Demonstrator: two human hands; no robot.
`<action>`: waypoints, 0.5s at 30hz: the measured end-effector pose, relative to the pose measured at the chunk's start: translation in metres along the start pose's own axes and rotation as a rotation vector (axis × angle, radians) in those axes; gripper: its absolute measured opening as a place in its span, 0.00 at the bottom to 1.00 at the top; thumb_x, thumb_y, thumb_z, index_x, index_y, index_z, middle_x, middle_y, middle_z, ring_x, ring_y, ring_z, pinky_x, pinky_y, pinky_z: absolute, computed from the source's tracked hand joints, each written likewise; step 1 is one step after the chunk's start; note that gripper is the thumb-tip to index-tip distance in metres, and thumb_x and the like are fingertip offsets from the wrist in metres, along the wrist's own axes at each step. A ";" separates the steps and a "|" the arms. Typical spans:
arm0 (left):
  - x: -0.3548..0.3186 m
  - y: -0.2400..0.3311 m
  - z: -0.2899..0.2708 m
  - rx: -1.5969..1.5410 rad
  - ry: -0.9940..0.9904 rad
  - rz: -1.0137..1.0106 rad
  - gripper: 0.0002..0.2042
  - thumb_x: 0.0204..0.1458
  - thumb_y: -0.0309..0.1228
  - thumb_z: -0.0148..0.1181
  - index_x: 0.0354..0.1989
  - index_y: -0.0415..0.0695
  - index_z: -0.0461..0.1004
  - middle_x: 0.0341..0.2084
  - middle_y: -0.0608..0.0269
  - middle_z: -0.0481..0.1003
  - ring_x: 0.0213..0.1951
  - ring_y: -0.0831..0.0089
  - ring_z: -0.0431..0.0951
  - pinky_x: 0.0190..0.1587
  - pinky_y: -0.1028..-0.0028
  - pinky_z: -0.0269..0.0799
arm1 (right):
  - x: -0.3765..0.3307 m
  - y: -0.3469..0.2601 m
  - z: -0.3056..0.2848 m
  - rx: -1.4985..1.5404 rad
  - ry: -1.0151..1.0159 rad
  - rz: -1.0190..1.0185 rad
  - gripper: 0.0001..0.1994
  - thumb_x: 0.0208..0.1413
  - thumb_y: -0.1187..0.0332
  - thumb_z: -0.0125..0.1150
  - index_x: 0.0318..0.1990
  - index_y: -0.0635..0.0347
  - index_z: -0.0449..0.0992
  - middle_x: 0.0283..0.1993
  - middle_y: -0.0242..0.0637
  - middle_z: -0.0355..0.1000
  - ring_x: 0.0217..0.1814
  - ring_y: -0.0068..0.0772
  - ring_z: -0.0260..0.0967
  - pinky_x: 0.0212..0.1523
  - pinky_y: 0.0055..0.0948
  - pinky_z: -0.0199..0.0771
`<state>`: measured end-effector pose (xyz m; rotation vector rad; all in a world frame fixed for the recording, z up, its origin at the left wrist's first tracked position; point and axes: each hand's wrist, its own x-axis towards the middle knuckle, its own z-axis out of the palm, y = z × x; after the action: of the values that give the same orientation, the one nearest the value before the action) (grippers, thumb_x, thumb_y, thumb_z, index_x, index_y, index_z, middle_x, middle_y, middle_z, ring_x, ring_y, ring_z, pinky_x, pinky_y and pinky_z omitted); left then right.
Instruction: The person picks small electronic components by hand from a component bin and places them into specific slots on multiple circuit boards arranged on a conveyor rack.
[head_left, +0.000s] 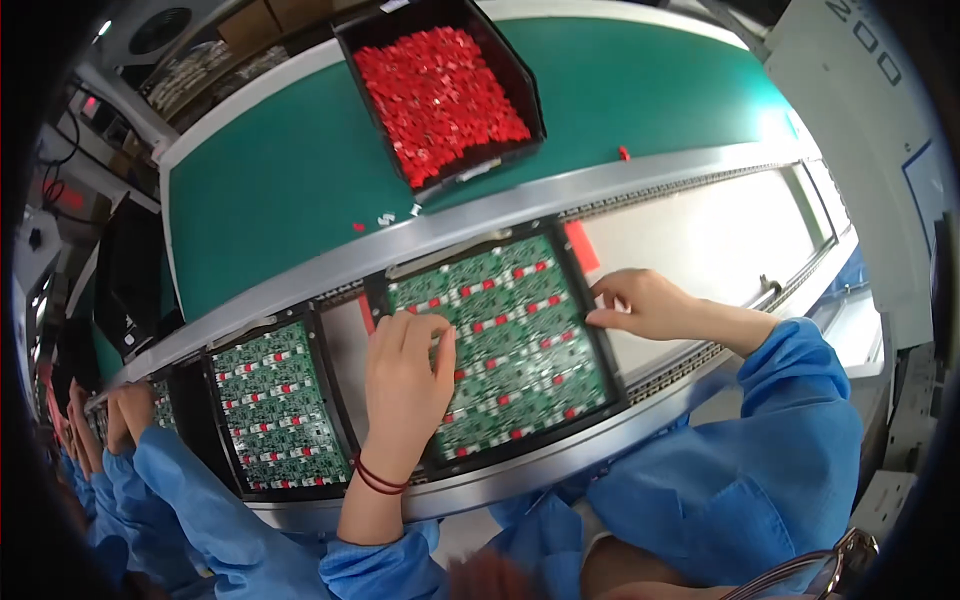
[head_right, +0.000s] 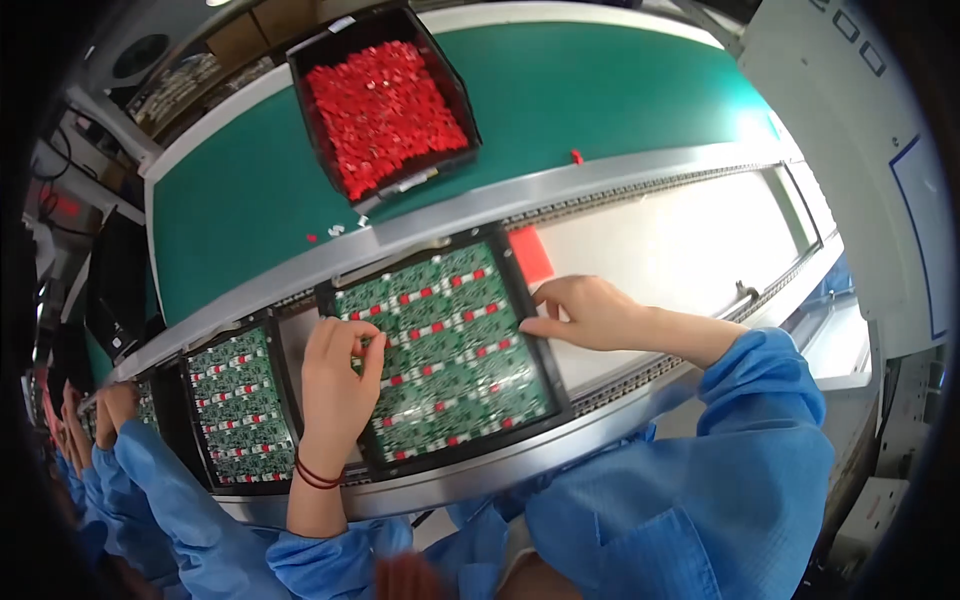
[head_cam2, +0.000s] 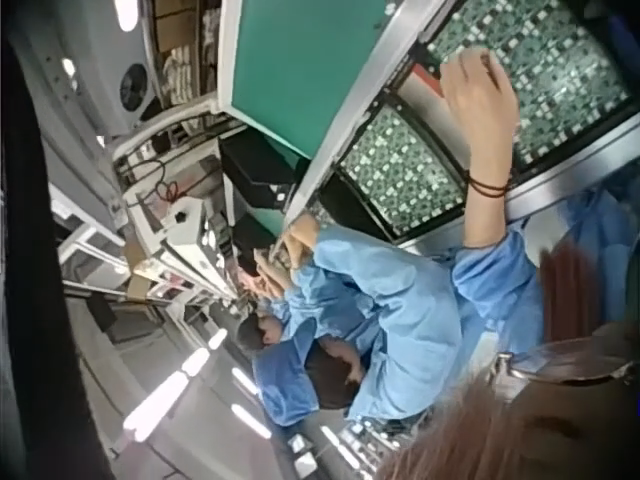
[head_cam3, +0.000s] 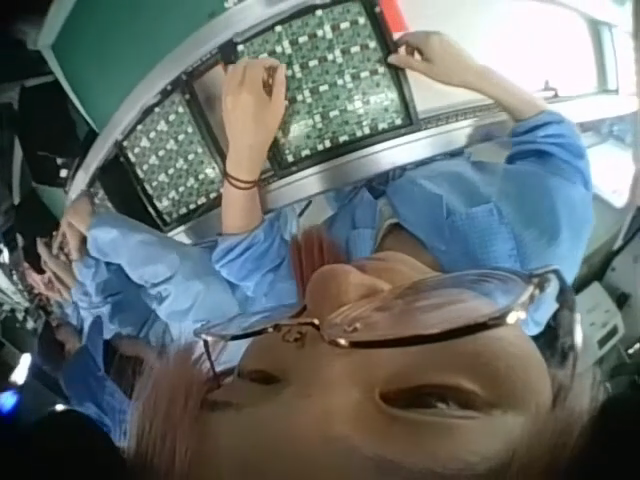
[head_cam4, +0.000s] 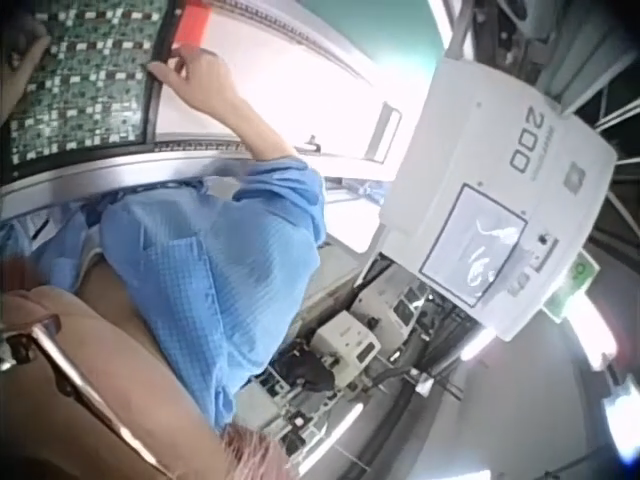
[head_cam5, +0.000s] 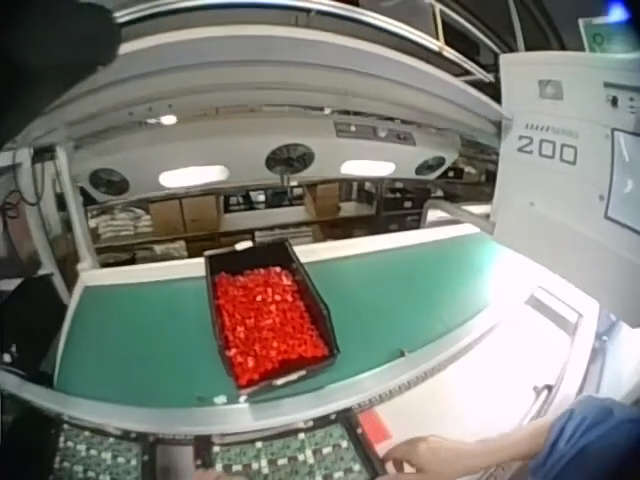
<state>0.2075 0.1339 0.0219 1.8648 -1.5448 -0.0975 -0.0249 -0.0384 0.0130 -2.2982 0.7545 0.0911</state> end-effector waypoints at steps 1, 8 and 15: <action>0.003 0.003 -0.002 -0.004 0.024 0.008 0.06 0.41 0.22 0.60 0.26 0.42 0.69 0.20 0.61 0.66 0.25 0.64 0.67 0.31 0.68 0.63 | 0.004 -0.010 -0.013 -0.022 0.010 -0.009 0.16 0.49 0.56 0.58 0.30 0.61 0.74 0.27 0.42 0.71 0.28 0.38 0.69 0.29 0.33 0.67; 0.008 -0.006 -0.010 -0.060 -0.011 0.132 0.04 0.42 0.24 0.58 0.25 0.42 0.69 0.19 0.62 0.66 0.24 0.65 0.68 0.30 0.69 0.65 | 0.127 -0.076 -0.064 -0.326 0.363 -0.506 0.09 0.50 0.65 0.54 0.33 0.61 0.74 0.33 0.42 0.71 0.35 0.43 0.69 0.36 0.35 0.70; -0.001 -0.012 -0.011 -0.007 -0.005 0.239 0.03 0.44 0.26 0.56 0.24 0.42 0.69 0.21 0.62 0.69 0.27 0.66 0.71 0.33 0.70 0.68 | 0.199 -0.099 -0.052 -0.320 0.140 -0.491 0.16 0.46 0.71 0.56 0.44 0.66 0.70 0.42 0.44 0.66 0.41 0.42 0.68 0.43 0.32 0.70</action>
<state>0.2220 0.1400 0.0230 1.6616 -1.7557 0.0023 0.1861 -0.1125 0.0590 -2.7523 0.2319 -0.1884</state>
